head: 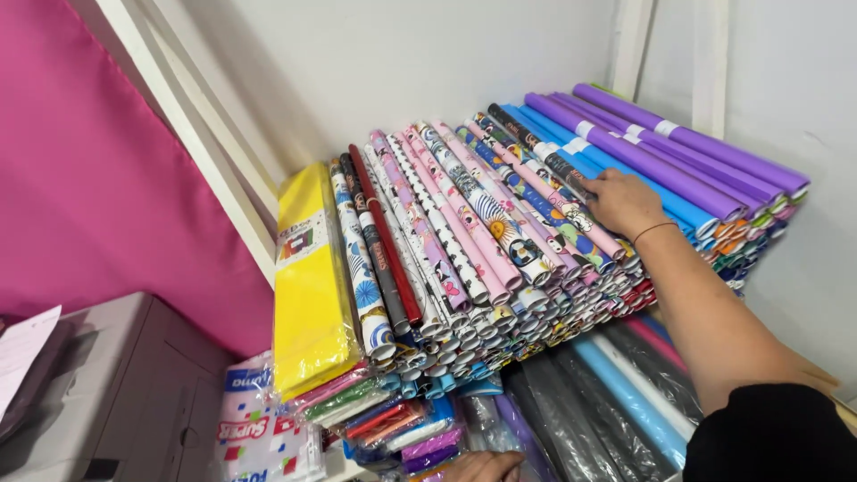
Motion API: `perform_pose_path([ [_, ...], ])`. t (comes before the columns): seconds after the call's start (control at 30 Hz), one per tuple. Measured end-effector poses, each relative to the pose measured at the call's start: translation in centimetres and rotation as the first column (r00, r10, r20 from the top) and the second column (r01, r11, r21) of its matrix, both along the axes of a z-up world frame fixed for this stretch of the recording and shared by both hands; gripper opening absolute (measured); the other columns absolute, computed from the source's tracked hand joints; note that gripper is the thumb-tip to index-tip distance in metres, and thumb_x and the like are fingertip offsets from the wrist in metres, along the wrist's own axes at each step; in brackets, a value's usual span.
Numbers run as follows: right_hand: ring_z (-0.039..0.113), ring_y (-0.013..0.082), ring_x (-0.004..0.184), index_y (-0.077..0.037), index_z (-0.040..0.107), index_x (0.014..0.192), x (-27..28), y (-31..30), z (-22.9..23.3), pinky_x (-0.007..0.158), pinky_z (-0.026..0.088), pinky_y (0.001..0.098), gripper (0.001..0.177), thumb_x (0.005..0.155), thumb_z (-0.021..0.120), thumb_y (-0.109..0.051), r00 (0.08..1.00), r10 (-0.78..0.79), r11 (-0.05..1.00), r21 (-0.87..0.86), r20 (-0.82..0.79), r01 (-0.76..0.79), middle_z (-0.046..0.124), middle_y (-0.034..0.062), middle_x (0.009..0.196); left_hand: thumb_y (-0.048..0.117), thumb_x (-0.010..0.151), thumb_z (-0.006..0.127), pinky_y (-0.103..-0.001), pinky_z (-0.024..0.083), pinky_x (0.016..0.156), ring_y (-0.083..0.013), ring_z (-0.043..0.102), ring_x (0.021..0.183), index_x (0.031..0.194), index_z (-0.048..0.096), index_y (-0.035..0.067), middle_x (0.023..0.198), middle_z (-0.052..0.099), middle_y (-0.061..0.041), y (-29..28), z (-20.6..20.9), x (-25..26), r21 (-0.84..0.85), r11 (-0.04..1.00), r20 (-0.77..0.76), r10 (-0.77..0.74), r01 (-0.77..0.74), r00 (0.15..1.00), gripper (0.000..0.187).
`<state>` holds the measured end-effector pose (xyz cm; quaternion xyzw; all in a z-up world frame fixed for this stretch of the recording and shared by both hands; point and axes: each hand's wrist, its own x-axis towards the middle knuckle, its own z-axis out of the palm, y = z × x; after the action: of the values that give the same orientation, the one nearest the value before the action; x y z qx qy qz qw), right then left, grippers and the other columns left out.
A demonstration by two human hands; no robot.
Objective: The person organizes rolls of wrapping paper on a shelf, then moves to a desk to write on a small piece of paper with a pen. They use a calculator and handle a roll of tape before writing on a larger document.
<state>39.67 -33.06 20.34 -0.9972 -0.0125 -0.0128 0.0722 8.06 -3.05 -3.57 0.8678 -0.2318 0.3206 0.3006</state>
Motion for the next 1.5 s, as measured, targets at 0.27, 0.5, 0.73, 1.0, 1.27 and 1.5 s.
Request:
perform_pose_path([
  [0.27, 0.06, 0.0445, 0.124, -0.022, 0.064, 0.143, -2.9, 1.4, -2.6, 0.107, 0.044, 0.0532, 0.05, 0.095, 0.051, -0.026, 0.839, 0.241, 0.965, -0.029, 0.488, -0.26, 0.06, 0.021, 0.145, 0.023, 0.091, 0.075, -0.027, 0.057, 0.052, -0.0086, 0.068, 0.056, 0.093, 0.081, 0.023, 0.068, 0.072, 0.005, 3.3, 2.8, -0.4, 0.015, 0.998, 0.174, 0.058, -0.061, 0.983, 0.006],
  [0.5, 0.072, 0.0216, 0.111, -0.005, 0.073, 0.114, -22.1, 18.6, -2.6, 0.102, 0.052, 0.0334, 0.023, 0.099, 0.06, -0.017, 0.575, 0.468, 0.403, 0.417, 0.67, -0.814, 0.075, 0.0093, 0.118, 0.013, 0.098, 0.068, -0.036, 0.053, 0.067, -0.0263, 0.065, 0.07, 0.112, 0.071, 0.007, 0.086, 0.071, -0.007, 11.6, 11.5, -4.8, 0.009, 0.998, 0.198, 0.055, -0.058, 0.979, 0.015],
  [0.73, 0.079, 0.0179, 0.104, -0.016, 0.08, 0.112, -30.0, 33.7, -8.9, 0.093, 0.058, 0.0314, 0.025, 0.094, 0.066, -0.027, 0.243, 0.862, -0.01, 0.493, 0.445, -0.87, 0.081, 0.0026, 0.114, 0.002, 0.097, 0.064, -0.037, 0.05, 0.064, -0.0259, 0.064, 0.068, 0.108, 0.068, 0.005, 0.094, 0.075, -0.007, 23.7, 13.6, -11.5, -0.125, 0.961, 0.256, 0.273, -0.248, 0.927, 0.012],
  [1.0, 0.078, 0.0193, 0.099, -0.012, 0.076, 0.114, -37.3, 54.3, -9.4, 0.089, 0.058, 0.0313, 0.025, 0.096, 0.063, -0.024, 0.101, 0.887, -0.157, 0.501, 0.45, -0.851, 0.079, 0.0036, 0.11, 0.013, 0.1, 0.061, -0.042, 0.052, 0.087, -0.0309, 0.068, 0.092, 0.111, 0.069, 0.003, 0.103, 0.073, -0.011, 46.8, 13.5, -19.7, -0.111, 0.755, 0.234, 0.652, -0.646, 0.722, 0.017],
  [1.27, 0.077, 0.0177, 0.099, -0.015, 0.078, 0.11, -41.1, 66.7, -10.2, 0.088, 0.058, 0.0313, 0.026, 0.096, 0.064, -0.031, 0.13, 0.929, -0.071, 0.509, 0.347, -0.858, 0.08, -0.0009, 0.111, 0.025, 0.099, 0.068, -0.047, 0.052, 0.091, -0.0362, 0.061, 0.107, 0.12, 0.066, 0.004, 0.117, 0.064, -0.017, 68.1, 15.1, -22.1, -0.139, 0.253, 0.293, 0.934, -0.957, 0.205, 0.03],
  [1.5, 0.076, 0.0176, 0.098, -0.015, 0.076, 0.111, -42.2, 69.3, -10.0, 0.086, 0.058, 0.0313, 0.026, 0.098, 0.063, -0.033, 0.165, 0.943, -0.01, 0.518, 0.29, -0.855, 0.079, -0.0009, 0.109, 0.062, 0.093, 0.054, -0.059, 0.052, 0.072, -0.043, 0.069, 0.093, 0.122, 0.064, 0.024, 0.103, 0.072, -0.013, 72.0, 18.0, -20.0, 0.113, 0.182, -0.433, 0.894, -0.977, 0.117, 0.049],
])
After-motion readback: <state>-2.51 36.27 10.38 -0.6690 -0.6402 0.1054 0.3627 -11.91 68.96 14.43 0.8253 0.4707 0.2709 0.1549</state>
